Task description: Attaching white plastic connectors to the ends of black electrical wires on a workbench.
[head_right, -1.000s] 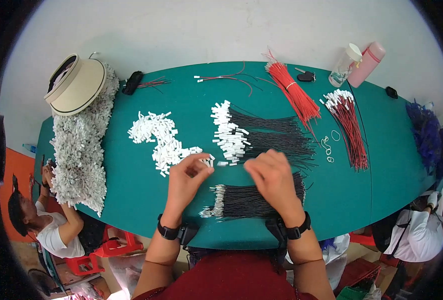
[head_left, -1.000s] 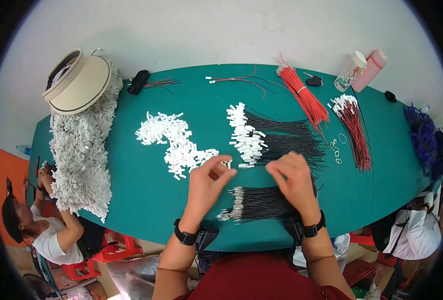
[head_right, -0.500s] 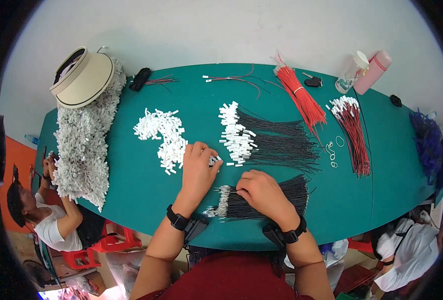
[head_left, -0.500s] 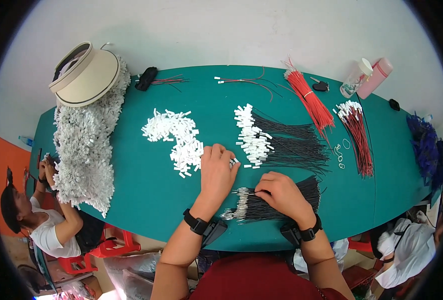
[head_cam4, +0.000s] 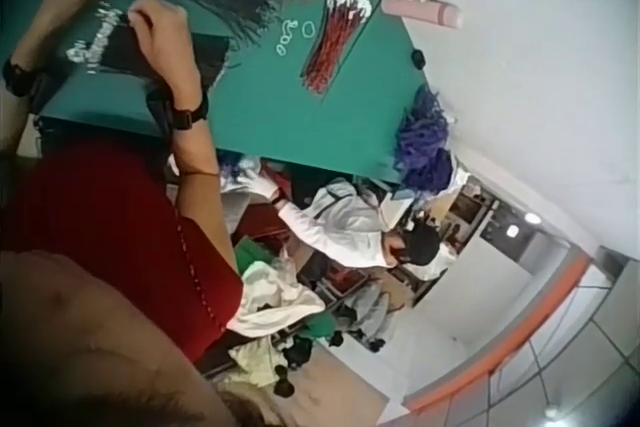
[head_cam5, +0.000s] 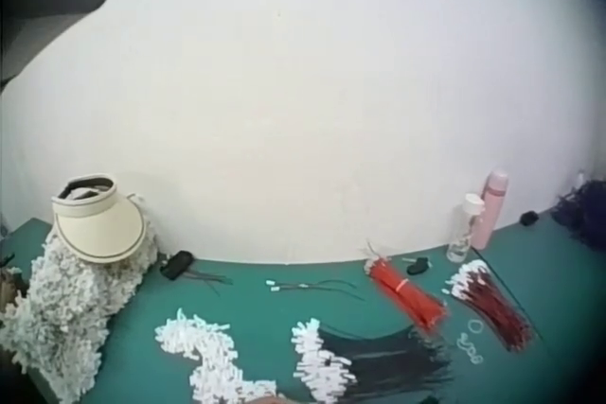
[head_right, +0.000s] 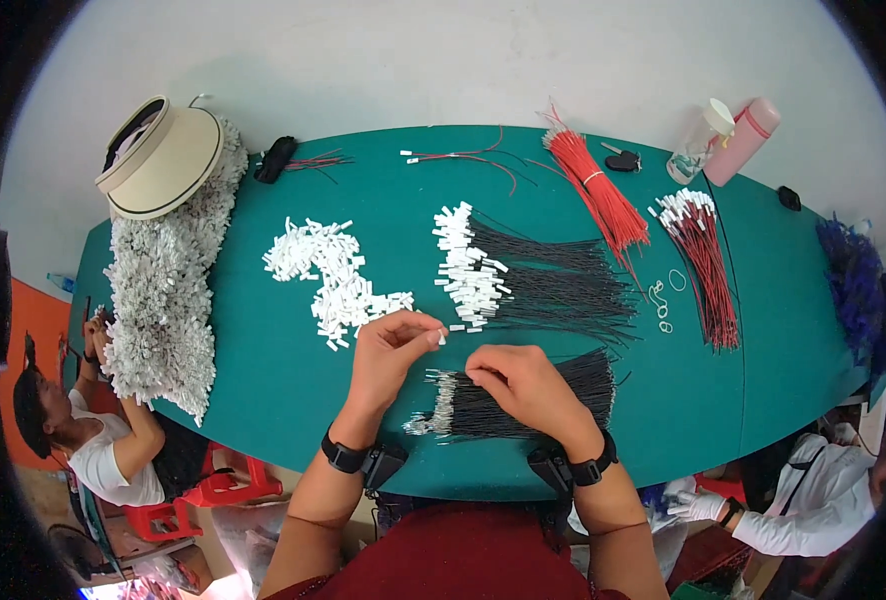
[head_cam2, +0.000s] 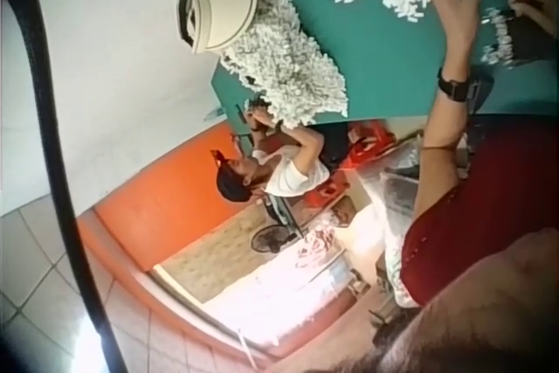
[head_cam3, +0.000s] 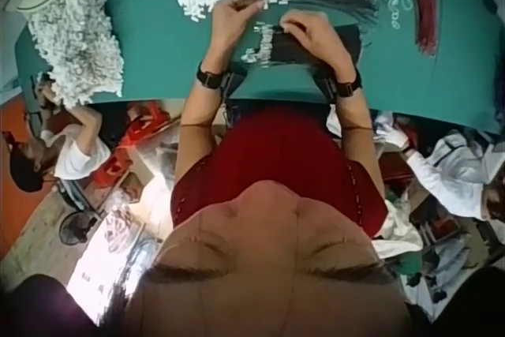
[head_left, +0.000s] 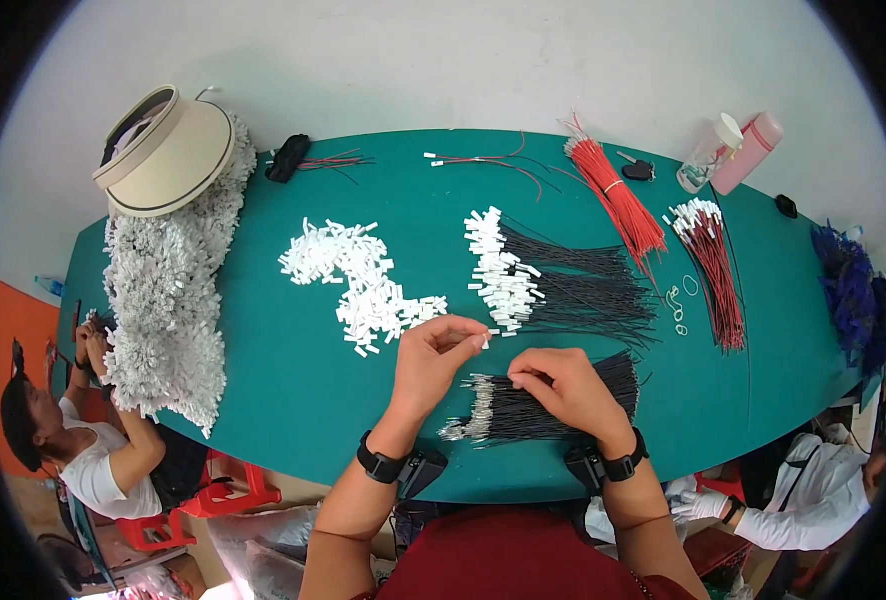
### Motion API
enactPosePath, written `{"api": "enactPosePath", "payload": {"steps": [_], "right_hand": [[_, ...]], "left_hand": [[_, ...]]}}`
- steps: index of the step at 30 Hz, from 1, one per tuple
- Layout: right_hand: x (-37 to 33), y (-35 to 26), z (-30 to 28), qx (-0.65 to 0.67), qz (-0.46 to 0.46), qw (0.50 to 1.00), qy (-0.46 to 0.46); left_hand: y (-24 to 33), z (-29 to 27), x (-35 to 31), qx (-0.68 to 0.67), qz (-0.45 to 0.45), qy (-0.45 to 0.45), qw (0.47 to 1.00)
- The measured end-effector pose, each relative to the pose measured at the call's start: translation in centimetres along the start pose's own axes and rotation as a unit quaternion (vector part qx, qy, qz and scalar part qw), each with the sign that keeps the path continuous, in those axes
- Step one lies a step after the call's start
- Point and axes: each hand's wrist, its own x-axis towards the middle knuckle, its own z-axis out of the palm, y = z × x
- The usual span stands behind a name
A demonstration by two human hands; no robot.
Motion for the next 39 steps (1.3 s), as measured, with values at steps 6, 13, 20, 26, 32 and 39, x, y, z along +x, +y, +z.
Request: {"api": "enactPosePath", "payload": {"steps": [6, 13, 20, 26, 32, 39], "right_hand": [[-0.2, -0.7, -0.3, 0.028, 0.016, 0.996, 0.089], [0.0, -0.8, -0.5, -0.145, -0.133, 0.964, 0.179], [0.1, -0.7, -0.6, -0.207, -0.182, 0.939, 0.205], [0.0, -0.8, -0.1, -0.157, -0.15, 0.954, 0.209], [0.1, -0.5, 0.0, -0.107, -0.118, 0.964, 0.213], [0.1, -0.6, 0.0, -0.099, -0.11, 0.966, 0.211]], "left_hand": [[1.0, 0.7, -0.6, -0.145, -0.064, 0.002, 0.987], [0.2, 0.1, -0.8, -0.059, -0.02, -0.003, 0.998], [0.7, 0.5, -1.2, -0.039, -0.029, -0.005, 0.999], [0.8, 0.6, -1.2, -0.05, -0.031, -0.002, 0.998], [0.7, 0.5, -1.1, -0.025, -0.031, -0.004, 0.999], [0.3, 0.4, -1.1, -0.019, -0.021, -0.014, 0.999]]}}
